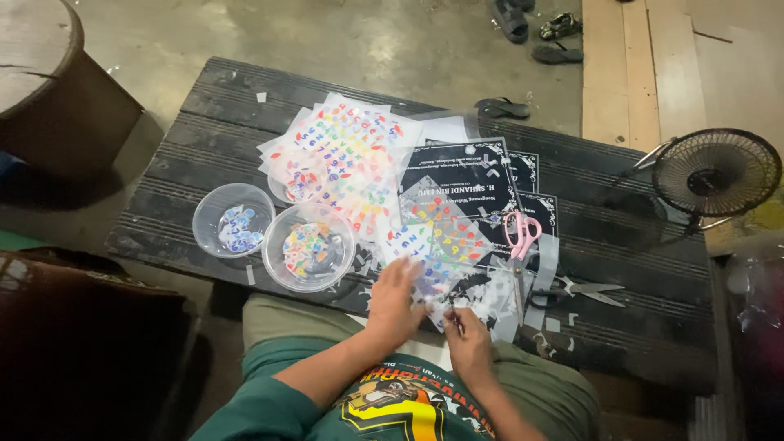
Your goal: Applying small stickers to black cards by picking them from sheets and containers and occasionally using scissors to cut materials.
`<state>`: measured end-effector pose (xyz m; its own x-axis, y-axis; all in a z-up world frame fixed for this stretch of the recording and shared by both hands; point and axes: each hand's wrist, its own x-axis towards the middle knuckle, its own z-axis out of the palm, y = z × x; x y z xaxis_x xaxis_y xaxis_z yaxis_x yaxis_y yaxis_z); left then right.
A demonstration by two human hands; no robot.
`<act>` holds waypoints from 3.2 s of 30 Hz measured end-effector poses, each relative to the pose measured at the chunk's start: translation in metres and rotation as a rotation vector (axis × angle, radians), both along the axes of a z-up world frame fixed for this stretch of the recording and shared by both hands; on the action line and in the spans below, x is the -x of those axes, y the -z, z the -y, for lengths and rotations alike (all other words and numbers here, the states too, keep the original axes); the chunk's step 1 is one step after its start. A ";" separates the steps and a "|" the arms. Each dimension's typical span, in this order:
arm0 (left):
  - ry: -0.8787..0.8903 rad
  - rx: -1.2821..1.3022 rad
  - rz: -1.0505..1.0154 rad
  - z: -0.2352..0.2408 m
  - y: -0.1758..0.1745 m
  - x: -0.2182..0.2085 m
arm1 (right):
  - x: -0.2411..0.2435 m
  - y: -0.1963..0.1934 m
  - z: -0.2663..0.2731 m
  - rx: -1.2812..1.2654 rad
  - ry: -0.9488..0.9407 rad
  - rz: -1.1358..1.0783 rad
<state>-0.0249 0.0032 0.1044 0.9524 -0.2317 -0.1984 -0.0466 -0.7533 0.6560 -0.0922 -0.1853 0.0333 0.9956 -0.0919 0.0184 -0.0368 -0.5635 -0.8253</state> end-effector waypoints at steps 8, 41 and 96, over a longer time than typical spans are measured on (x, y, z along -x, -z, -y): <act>0.403 -0.084 0.533 0.004 0.042 0.008 | 0.004 -0.020 -0.004 0.031 -0.168 0.196; 0.004 0.274 -0.244 0.008 0.035 0.006 | 0.003 -0.004 0.000 -0.469 0.284 -0.214; -0.164 0.835 -0.599 0.035 -0.037 0.016 | 0.025 -0.075 -0.012 -0.758 0.212 -0.331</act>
